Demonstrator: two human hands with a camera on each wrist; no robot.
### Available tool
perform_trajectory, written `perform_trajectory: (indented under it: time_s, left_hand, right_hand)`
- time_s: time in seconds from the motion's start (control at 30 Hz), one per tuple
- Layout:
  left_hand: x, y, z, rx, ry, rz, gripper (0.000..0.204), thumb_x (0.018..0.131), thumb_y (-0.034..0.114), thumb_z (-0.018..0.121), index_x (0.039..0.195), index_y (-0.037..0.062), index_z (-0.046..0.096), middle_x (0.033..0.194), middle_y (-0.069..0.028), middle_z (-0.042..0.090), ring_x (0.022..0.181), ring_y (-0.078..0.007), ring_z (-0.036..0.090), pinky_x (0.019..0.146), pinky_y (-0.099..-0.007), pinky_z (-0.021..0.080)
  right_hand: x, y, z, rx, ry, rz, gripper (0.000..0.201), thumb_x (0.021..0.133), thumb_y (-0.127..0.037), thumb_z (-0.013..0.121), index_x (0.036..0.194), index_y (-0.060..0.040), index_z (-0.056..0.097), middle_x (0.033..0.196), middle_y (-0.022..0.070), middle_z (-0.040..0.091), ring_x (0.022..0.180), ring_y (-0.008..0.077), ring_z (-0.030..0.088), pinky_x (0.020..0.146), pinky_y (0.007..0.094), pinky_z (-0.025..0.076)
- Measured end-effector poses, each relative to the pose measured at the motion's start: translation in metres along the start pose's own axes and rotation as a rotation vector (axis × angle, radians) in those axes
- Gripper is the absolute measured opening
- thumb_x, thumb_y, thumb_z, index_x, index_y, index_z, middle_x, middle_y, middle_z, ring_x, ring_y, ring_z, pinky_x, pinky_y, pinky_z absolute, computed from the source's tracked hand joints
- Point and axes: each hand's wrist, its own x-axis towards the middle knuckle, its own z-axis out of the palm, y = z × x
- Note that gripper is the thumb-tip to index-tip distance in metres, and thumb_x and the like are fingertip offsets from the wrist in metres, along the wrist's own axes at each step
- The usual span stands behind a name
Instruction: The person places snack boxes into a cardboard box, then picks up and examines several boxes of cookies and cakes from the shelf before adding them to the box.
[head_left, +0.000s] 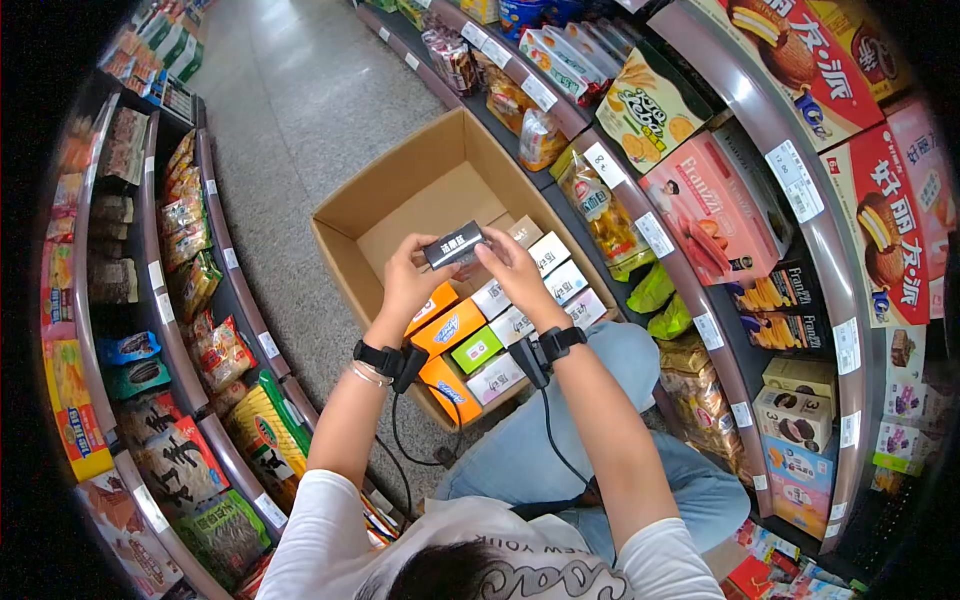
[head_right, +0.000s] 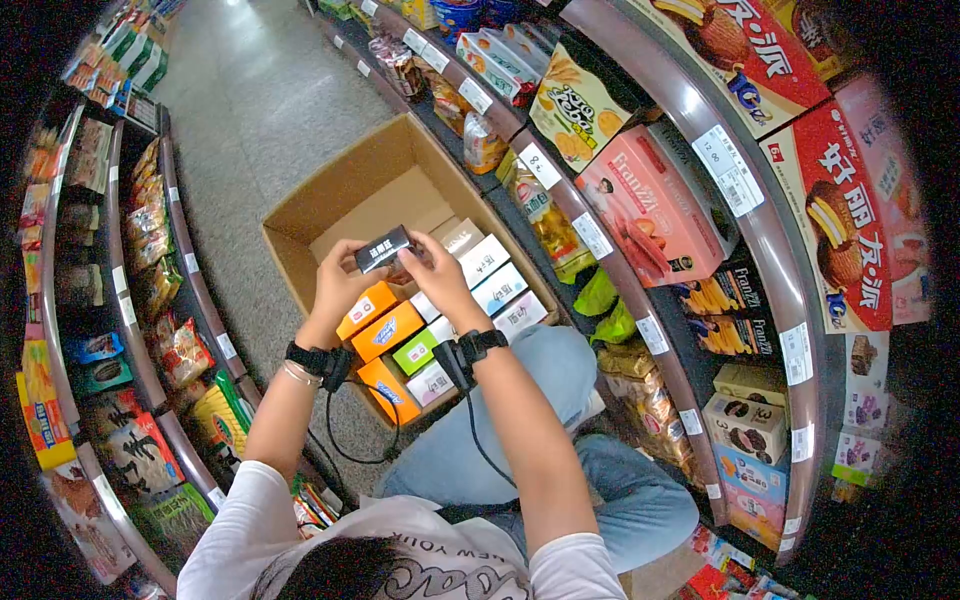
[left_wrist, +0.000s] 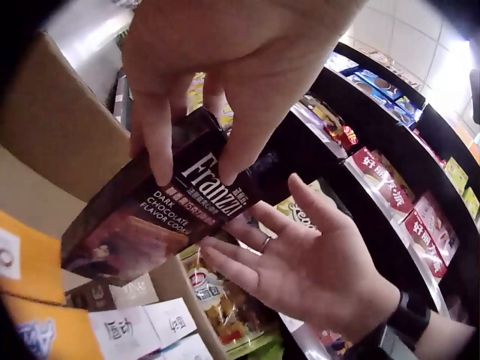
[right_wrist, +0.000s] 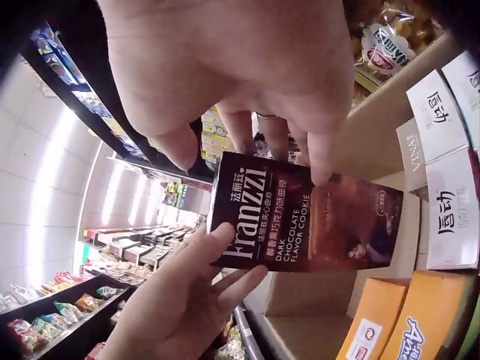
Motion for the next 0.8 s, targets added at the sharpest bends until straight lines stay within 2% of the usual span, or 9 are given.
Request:
perform_trajectory:
  time_s: [0.13,0.2,0.23,0.33,0.37,0.47,0.57,0.67,0.8]
  left_hand:
    - [0.001,-0.012,0.01,0.096,-0.051,-0.05,0.041,0.062,0.007,0.081,0.091,0.0026,0.053,0.09,-0.013,0.066,0.083,-0.0205,0.065,0.073,-0.0318,0.053]
    - [0.004,-0.028,0.018,0.173,-0.105,-0.065,0.042,0.06,0.008,0.081,0.089,0.0032,0.051,0.086,-0.014,0.066,0.081,-0.0217,0.065,0.071,-0.0322,0.052]
    - [0.005,-0.036,0.023,0.232,-0.079,0.049,0.043,0.059,0.011,0.081,0.088,0.0044,0.05,0.082,-0.0163,0.064,0.078,-0.0267,0.065,0.069,-0.035,0.051]
    - [0.011,-0.048,0.037,0.339,-0.183,-0.061,0.044,0.058,0.014,0.078,0.089,0.0047,0.05,0.081,-0.0178,0.063,0.079,-0.0315,0.064,0.07,-0.0378,0.051]
    - [0.015,-0.059,0.044,0.359,-0.197,-0.068,0.043,0.057,0.016,0.076,0.09,0.0047,0.05,0.081,-0.0191,0.063,0.078,-0.0347,0.063,0.07,-0.0394,0.05]
    - [0.024,-0.072,0.062,0.459,-0.221,-0.112,0.045,0.055,0.016,0.077,0.089,0.0038,0.051,0.08,-0.0201,0.063,0.077,-0.036,0.063,0.069,-0.04,0.05]
    - [0.027,-0.084,0.076,0.496,-0.195,-0.086,0.047,0.052,0.017,0.077,0.089,0.0021,0.051,0.08,-0.0211,0.063,0.077,-0.0373,0.062,0.069,-0.0407,0.05]
    - [0.028,-0.091,0.085,0.496,-0.206,-0.084,0.047,0.052,0.017,0.077,0.087,-0.0001,0.051,0.08,-0.0223,0.063,0.078,-0.0381,0.063,0.071,-0.041,0.05]
    - [0.03,-0.1,0.098,0.514,-0.256,-0.251,0.047,0.056,0.019,0.074,0.091,-0.0022,0.052,0.083,-0.0244,0.063,0.082,-0.0388,0.063,0.074,-0.041,0.05]
  right_hand:
    - [0.007,0.03,-0.002,-0.042,0.035,0.002,0.043,0.093,-0.023,0.057,0.125,0.0041,0.047,0.119,0.0135,0.056,0.11,0.0173,0.053,0.096,0.03,0.04]
    - [0.007,0.044,-0.005,-0.129,0.101,0.052,0.049,0.091,-0.033,0.058,0.124,0.0027,0.05,0.111,0.0153,0.059,0.102,0.0205,0.056,0.09,0.0305,0.043]
    - [0.01,0.056,-0.008,-0.171,0.134,0.074,0.053,0.09,-0.038,0.058,0.123,0.0019,0.051,0.108,0.0162,0.061,0.098,0.0221,0.057,0.087,0.0308,0.044]
    - [0.014,0.066,-0.011,-0.188,0.168,0.093,0.056,0.091,-0.044,0.054,0.122,0.0028,0.052,0.112,0.0184,0.06,0.104,0.0249,0.056,0.091,0.0316,0.042]
    - [0.007,0.065,-0.017,-0.13,0.151,0.224,0.057,0.092,-0.045,0.051,0.122,0.003,0.052,0.116,0.0188,0.059,0.11,0.0252,0.054,0.094,0.0318,0.04]
    - [0.007,0.082,-0.025,0.012,0.179,0.23,0.057,0.092,-0.045,0.051,0.121,0.0036,0.053,0.118,0.0165,0.059,0.112,0.023,0.052,0.094,0.0315,0.039]
    - [0.003,0.087,-0.027,0.124,0.244,0.234,0.057,0.093,-0.048,0.049,0.12,0.0016,0.054,0.108,0.0098,0.061,0.1,0.0193,0.055,0.09,0.0298,0.041]
    - [0.001,0.075,-0.035,0.224,0.104,0.476,0.073,0.092,-0.054,0.047,0.143,-0.0068,0.028,0.138,0.0141,0.037,0.128,0.027,0.037,0.105,0.0369,0.032]
    - [0.0,0.075,-0.037,0.281,0.17,0.462,0.075,0.09,-0.056,0.048,0.143,-0.0062,0.028,0.14,0.017,0.033,0.128,0.033,0.036,0.105,0.0404,0.032]
